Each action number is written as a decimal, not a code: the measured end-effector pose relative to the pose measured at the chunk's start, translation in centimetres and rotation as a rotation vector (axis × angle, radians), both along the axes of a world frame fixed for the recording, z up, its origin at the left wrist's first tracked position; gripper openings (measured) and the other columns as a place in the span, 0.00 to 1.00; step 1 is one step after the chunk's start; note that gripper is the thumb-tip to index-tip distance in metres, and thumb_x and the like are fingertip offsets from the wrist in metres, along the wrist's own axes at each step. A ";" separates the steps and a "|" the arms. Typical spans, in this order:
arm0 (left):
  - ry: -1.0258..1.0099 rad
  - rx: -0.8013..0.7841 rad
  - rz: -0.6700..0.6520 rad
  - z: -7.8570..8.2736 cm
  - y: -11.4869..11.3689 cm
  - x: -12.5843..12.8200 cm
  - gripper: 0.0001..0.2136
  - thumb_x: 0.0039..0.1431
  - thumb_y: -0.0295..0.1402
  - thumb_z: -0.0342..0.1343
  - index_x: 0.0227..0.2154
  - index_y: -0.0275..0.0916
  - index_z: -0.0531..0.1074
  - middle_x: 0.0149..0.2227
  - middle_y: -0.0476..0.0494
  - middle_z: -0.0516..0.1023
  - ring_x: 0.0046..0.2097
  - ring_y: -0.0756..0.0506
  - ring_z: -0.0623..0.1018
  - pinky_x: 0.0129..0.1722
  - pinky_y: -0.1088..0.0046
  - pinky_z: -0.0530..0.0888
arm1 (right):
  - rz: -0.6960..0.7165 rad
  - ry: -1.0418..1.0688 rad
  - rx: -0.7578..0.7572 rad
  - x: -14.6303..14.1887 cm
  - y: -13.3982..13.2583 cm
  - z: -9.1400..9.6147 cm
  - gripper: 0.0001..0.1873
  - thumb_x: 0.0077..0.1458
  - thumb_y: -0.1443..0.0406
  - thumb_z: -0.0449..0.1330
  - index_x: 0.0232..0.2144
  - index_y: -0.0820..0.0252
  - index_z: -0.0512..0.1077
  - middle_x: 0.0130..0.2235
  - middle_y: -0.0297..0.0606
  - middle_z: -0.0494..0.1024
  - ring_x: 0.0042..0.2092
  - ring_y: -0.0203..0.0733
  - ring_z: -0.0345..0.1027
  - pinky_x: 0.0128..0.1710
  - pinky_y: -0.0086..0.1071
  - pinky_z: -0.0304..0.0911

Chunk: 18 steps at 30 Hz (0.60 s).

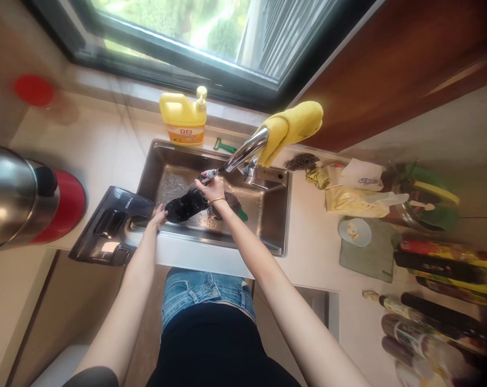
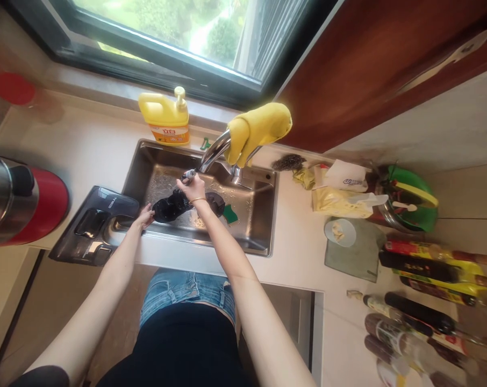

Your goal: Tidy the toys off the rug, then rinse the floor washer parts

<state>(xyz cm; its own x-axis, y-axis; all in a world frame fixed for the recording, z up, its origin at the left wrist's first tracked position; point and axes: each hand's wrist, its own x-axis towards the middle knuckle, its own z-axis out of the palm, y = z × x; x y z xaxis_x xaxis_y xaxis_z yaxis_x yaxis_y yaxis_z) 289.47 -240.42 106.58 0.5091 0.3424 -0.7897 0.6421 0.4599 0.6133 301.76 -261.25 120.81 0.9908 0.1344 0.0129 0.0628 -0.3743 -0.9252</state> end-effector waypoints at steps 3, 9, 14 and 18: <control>0.003 0.017 0.004 0.3 0.0 0.1 0.42 0.55 0.19 0.54 0.70 0.43 0.44 0.62 0.32 0.68 0.53 0.46 0.78 0.45 0.70 0.79 | -0.016 -0.007 -0.027 0.1 -0.5 0.0 0.12 0.46 0.61 0.66 0.33 0.54 0.69 0.27 0.30 0.78 0.33 0.42 0.76 0.44 0.37 0.71; 0.003 0.058 0.041 0.7 0.3 0.4 0.43 0.54 0.19 0.56 0.70 0.43 0.44 0.61 0.33 0.70 0.57 0.44 0.76 0.46 0.69 0.78 | -0.025 -0.007 -0.055 -1.0 -1.2 0.2 0.12 0.45 0.63 0.67 0.31 0.53 0.68 0.26 0.28 0.77 0.32 0.41 0.76 0.44 0.37 0.71; -0.007 0.102 0.080 0.8 0.4 0.8 0.45 0.55 0.20 0.55 0.71 0.45 0.38 0.63 0.34 0.68 0.59 0.44 0.74 0.49 0.67 0.78 | 0.017 0.025 -0.039 -1.9 -1.6 0.3 0.12 0.45 0.61 0.67 0.31 0.53 0.68 0.26 0.28 0.78 0.33 0.42 0.76 0.45 0.37 0.71; -0.009 0.137 0.097 0.9 0.3 1.2 0.45 0.57 0.21 0.55 0.71 0.44 0.34 0.63 0.33 0.67 0.60 0.42 0.73 0.49 0.67 0.78 | 0.027 0.004 -0.039 -1.5 -2.0 0.1 0.12 0.45 0.61 0.67 0.31 0.53 0.68 0.26 0.28 0.78 0.33 0.41 0.76 0.44 0.37 0.71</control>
<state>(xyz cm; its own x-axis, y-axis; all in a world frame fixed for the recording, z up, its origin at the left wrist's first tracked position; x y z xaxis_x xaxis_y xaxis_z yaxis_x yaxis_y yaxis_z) 290.65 -240.15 107.48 0.4749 0.4946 -0.7279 0.5931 0.4312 0.6799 300.24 -263.22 120.90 0.9869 0.1612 0.0030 0.0695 -0.4082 -0.9102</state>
